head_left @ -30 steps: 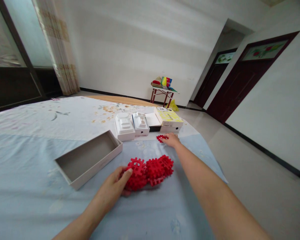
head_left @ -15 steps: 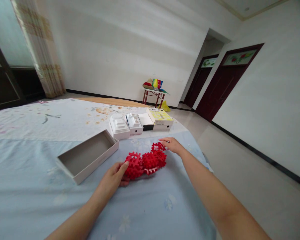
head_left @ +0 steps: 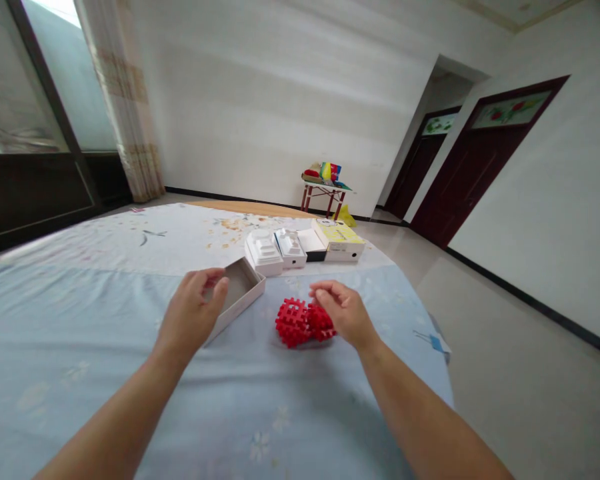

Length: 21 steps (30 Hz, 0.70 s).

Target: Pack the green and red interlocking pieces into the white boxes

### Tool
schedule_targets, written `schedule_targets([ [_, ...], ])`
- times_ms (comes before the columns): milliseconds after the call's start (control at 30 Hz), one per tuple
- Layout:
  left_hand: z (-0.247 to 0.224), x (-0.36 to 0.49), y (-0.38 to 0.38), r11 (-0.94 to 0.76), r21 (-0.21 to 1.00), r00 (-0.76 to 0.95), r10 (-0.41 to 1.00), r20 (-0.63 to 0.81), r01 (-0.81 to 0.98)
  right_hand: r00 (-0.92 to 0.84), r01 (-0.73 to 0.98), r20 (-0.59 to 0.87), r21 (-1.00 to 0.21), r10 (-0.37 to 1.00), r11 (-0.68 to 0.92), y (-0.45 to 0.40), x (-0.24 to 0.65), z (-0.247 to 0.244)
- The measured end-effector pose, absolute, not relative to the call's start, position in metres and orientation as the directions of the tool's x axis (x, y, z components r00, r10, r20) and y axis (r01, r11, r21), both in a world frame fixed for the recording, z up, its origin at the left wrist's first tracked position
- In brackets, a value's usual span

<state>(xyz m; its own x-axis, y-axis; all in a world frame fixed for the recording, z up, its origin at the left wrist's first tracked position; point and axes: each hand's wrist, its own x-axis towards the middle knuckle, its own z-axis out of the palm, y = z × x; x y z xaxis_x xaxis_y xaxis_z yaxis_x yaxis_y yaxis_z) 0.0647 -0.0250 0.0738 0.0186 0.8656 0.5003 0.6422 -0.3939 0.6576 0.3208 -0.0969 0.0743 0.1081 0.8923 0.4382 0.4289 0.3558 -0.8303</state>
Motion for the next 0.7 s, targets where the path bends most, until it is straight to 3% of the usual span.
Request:
schedule_targets([
  [67,0.075,0.048,-0.017,-0.344,0.532,0.019,0.852,0.524,0.773,-0.126,0.493,0.529,-0.700,0.839,0.516,-0.115,0.289,0.076],
  [200,0.063,0.027,-0.006,-0.140,0.400,-0.005,0.940,0.341,0.906,-0.397,0.472,0.539,-0.574,0.743,0.669,-0.128,0.243,0.067],
  [333,0.053,0.021,-0.006,-0.131,0.335,0.070,0.980,0.189,0.933,-0.469,0.499,0.443,-0.580,0.764,0.643,-0.120,0.221,0.051],
  [467,0.054,0.019,-0.010,-0.167,0.253,0.116,0.972,0.206,0.953,-0.467,0.530,0.358,-0.619,0.809,0.580,-0.115,0.215,0.037],
  [700,0.055,0.010,0.000,-0.144,0.417,0.106,0.988,0.113,0.898,-0.497,0.518,0.330,-0.628,0.802,0.580,-0.118,0.220,0.017],
])
